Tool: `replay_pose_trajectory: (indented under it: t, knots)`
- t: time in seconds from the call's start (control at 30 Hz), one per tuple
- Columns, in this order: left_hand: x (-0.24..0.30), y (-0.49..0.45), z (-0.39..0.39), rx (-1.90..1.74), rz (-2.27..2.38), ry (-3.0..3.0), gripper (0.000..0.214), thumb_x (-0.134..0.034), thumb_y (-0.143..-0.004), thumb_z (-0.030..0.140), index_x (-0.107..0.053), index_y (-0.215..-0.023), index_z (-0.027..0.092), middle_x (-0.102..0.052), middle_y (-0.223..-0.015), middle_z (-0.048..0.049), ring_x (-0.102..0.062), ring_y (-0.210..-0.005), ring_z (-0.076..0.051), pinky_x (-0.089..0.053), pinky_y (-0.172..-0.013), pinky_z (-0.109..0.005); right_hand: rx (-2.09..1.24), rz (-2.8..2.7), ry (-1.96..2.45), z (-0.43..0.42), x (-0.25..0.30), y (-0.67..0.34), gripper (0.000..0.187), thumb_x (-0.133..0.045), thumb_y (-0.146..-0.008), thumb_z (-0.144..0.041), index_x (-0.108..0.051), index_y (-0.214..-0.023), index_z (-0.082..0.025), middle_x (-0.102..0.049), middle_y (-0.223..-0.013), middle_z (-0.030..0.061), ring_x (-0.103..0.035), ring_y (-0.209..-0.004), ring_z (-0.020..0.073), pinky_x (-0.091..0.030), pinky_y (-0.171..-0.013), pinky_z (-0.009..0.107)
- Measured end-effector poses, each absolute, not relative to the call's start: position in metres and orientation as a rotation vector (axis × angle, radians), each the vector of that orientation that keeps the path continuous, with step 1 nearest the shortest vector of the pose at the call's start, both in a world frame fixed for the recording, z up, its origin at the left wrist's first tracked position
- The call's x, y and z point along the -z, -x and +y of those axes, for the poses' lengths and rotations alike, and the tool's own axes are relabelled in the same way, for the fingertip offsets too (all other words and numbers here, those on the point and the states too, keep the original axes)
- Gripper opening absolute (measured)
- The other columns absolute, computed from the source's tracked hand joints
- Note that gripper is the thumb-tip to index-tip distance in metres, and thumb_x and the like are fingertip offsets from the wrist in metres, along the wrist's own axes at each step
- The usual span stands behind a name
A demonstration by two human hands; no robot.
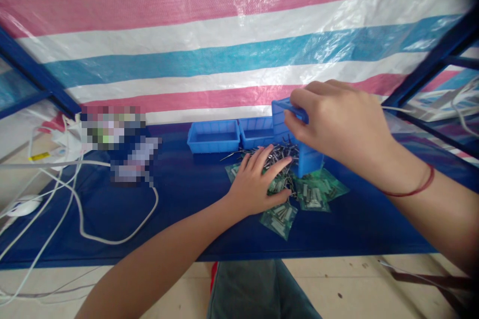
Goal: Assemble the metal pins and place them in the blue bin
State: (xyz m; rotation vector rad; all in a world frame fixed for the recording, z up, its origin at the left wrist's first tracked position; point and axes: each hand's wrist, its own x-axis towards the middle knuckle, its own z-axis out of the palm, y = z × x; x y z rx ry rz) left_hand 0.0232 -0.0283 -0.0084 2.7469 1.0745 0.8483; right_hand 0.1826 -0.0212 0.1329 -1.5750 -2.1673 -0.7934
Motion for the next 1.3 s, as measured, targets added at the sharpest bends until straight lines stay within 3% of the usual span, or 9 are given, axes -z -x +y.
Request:
replay_pose_trajectory:
  t: [0.13, 0.6, 0.93, 1.1, 1.2, 1.3]
  knots:
    - [0.008, -0.023, -0.029, -0.798, 1.081, -2.760, 0.058, -0.049, -0.086, 0.055, -0.043, -0.137, 0.029, -0.030, -0.151, -0.0118, -0.023, -0.141, -0.033, -0.021, -0.112, -0.055, 0.813, -2.173, 1.568, -0.021, -0.134, -0.180, 0.022, -0.040, -0.089, -0.028, -0.060, -0.085, -0.021, -0.062, -0.080, 0.0117, -0.052, -0.076, 0.0257, -0.020, -0.051, 0.031]
    - [0.010, -0.023, -0.028, -0.773, 1.091, -2.756, 0.061, -0.047, -0.086, 0.057, -0.045, -0.136, 0.024, -0.033, -0.149, -0.0129, -0.026, -0.140, -0.032, -0.020, -0.113, -0.055, 0.961, -2.133, 1.468, -0.029, -0.145, -0.187, 0.021, -0.042, -0.089, -0.028, -0.059, -0.083, -0.018, -0.064, -0.088, 0.0100, -0.056, -0.085, 0.0247, -0.020, -0.051, 0.031]
    - [0.009, -0.023, -0.029, -0.773, 1.097, -2.755, 0.057, -0.047, -0.087, 0.056, -0.050, -0.132, 0.022, -0.037, -0.147, -0.0129, -0.026, -0.139, -0.033, -0.021, -0.113, -0.055, 0.958, -2.021, 1.411, -0.043, -0.152, -0.210, 0.019, -0.045, -0.089, -0.032, -0.060, -0.088, -0.020, -0.066, -0.092, 0.0101, -0.059, -0.095, 0.0288, -0.038, -0.063, 0.034]
    - [0.006, -0.022, -0.029, -0.777, 1.111, -2.746, 0.056, -0.044, -0.089, 0.056, -0.048, -0.134, 0.023, -0.036, -0.148, -0.0123, -0.025, -0.140, -0.031, -0.020, -0.113, -0.053, 0.777, -1.710, 1.436, -0.026, -0.141, -0.246, 0.025, -0.052, -0.086, -0.037, -0.062, -0.099, -0.017, -0.066, -0.095, 0.0131, -0.062, -0.091, 0.0262, -0.043, -0.075, 0.035]
    - [0.004, -0.022, -0.029, -0.773, 1.107, -2.754, 0.056, -0.043, -0.089, 0.056, -0.049, -0.134, 0.022, -0.037, -0.147, -0.0123, -0.026, -0.140, -0.031, -0.019, -0.114, -0.053, 0.712, -1.410, 1.526, 0.011, -0.112, -0.281, 0.027, -0.052, -0.082, -0.034, -0.063, -0.097, -0.014, -0.065, -0.089, 0.0151, -0.061, -0.082, 0.0258, -0.041, -0.072, 0.036]
    - [0.003, -0.022, -0.029, -0.770, 1.093, -2.773, 0.055, -0.043, -0.090, 0.055, -0.050, -0.133, 0.021, -0.038, -0.146, -0.0126, -0.026, -0.139, -0.031, -0.019, -0.114, -0.053, 0.533, -1.111, 1.677, 0.050, -0.069, -0.317, 0.017, -0.052, -0.074, -0.029, -0.062, -0.083, -0.019, -0.063, -0.075, 0.0130, -0.054, -0.065, 0.0230, -0.038, -0.062, 0.036]
